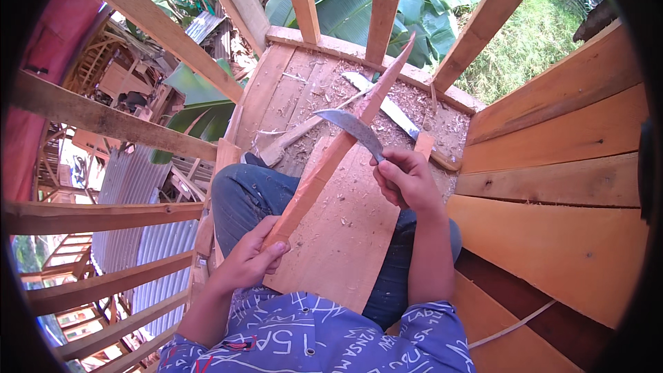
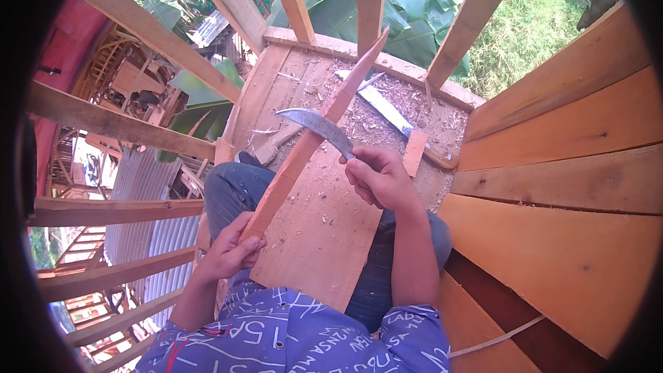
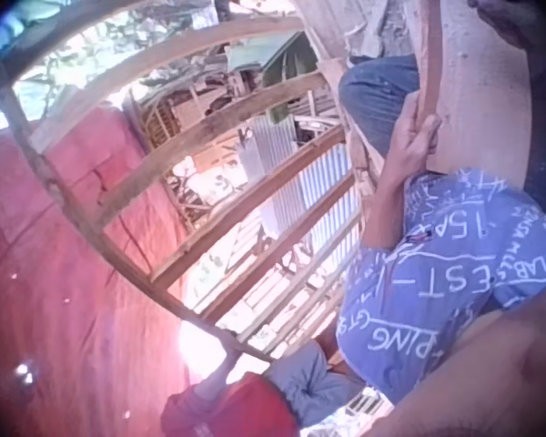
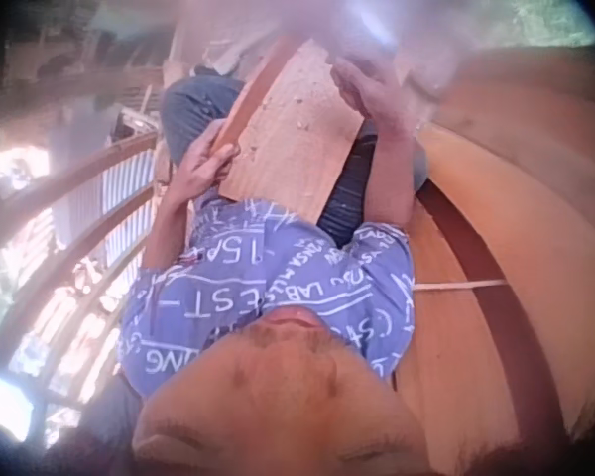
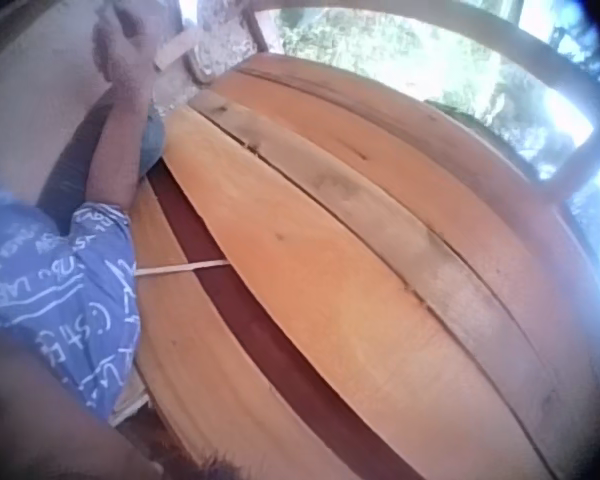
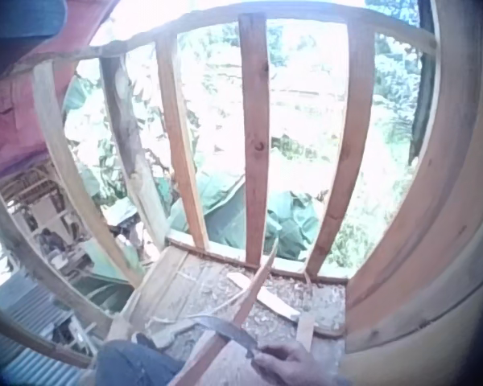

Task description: The person sits cross-legged on a wooden platform and uses a curved knife to shave and shape a long, thin piece of wood. They hold the wood against their leg and repeatedly scrape the surface to remove thin shavings, refining the wood's shape.

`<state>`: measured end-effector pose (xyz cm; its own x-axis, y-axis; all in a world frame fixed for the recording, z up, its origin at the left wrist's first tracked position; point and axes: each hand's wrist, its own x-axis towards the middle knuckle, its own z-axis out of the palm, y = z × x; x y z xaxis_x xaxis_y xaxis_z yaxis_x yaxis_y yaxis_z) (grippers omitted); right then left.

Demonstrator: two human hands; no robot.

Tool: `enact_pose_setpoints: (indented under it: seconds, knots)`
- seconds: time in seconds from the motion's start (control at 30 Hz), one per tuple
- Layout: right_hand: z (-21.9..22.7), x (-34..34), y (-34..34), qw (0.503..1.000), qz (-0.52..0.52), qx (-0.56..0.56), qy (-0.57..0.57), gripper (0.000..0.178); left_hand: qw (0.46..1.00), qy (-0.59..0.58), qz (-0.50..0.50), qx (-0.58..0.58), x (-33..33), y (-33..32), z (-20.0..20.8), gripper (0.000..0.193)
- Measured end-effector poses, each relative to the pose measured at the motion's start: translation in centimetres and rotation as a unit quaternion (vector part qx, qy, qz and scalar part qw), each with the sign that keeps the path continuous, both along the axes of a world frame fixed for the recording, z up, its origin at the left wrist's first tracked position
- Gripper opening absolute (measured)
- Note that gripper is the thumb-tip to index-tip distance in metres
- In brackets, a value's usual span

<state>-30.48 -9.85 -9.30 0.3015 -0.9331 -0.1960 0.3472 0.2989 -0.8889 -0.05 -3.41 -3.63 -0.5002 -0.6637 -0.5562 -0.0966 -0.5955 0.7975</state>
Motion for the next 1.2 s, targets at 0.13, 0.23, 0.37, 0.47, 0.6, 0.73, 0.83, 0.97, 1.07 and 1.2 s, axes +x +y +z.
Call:
enact_pose_setpoints:
  seconds: [0.13, 0.23, 0.37, 0.47, 0.6, 0.73, 0.83, 0.97, 1.07, 1.2]
  knots:
    - [0.3, 1.7, 1.0, 0.99, 0.131, 0.009, 0.047, 0.013, 1.0, 0.019, 0.015, 0.019, 0.4, -0.1, -0.7, 0.038]
    - [-0.3, 1.9, 0.4, 0.999, 0.005, -0.007, 0.038, 0.012, 0.999, 0.042, 0.013, 0.024, 1.1, -0.1, -0.8, 0.038]
    - [-0.5, 3.1, 0.8, 0.996, -0.067, 0.008, 0.054, 0.011, 0.999, 0.051, 0.019, 0.005, 1.0, -0.3, -1.9, 0.037]
    - [-1.5, -0.9, -0.9, 0.924, -0.38, -0.007, 0.031, 0.014, 0.997, 0.074, 0.016, 0.016, 1.9, -0.1, -2.0, 0.037]
    - [0.2, -1.3, 0.9, 0.98, -0.198, -0.01, -0.019, 0.014, 0.996, 0.059, 0.039, 0.045, 2.6, 0.6, -2.2, 0.036]
    - [-0.3, 1.7, 0.6, 0.993, -0.117, -0.003, 0.022, 0.016, 1.0, 0.021, 0.017, 0.011, 2.3, 0.2, -1.7, 0.036]
    - [-1.7, -3.0, -0.8, 0.915, -0.401, -0.031, -0.033, 0.017, 0.998, 0.039, 0.032, 0.024, 2.8, 0.5, -1.3, 0.035]
    - [0.4, -1.6, 1.2, 0.968, -0.246, -0.014, -0.038, 0.016, 0.998, 0.039, 0.032, 0.025, 2.4, 0.1, -1.4, 0.036]
    - [-0.1, 1.8, 1.6, 0.993, 0.117, 0.02, 0.02, 0.014, 1.0, 0.021, 0.003, 0.002, 1.6, 0.2, -1.2, 0.038]
    - [0.3, 0.6, 1.3, 0.993, -0.105, 0.035, 0.048, 0.016, 0.998, -0.021, -0.037, -0.053, 2.1, 0.0, -0.9, 0.042]
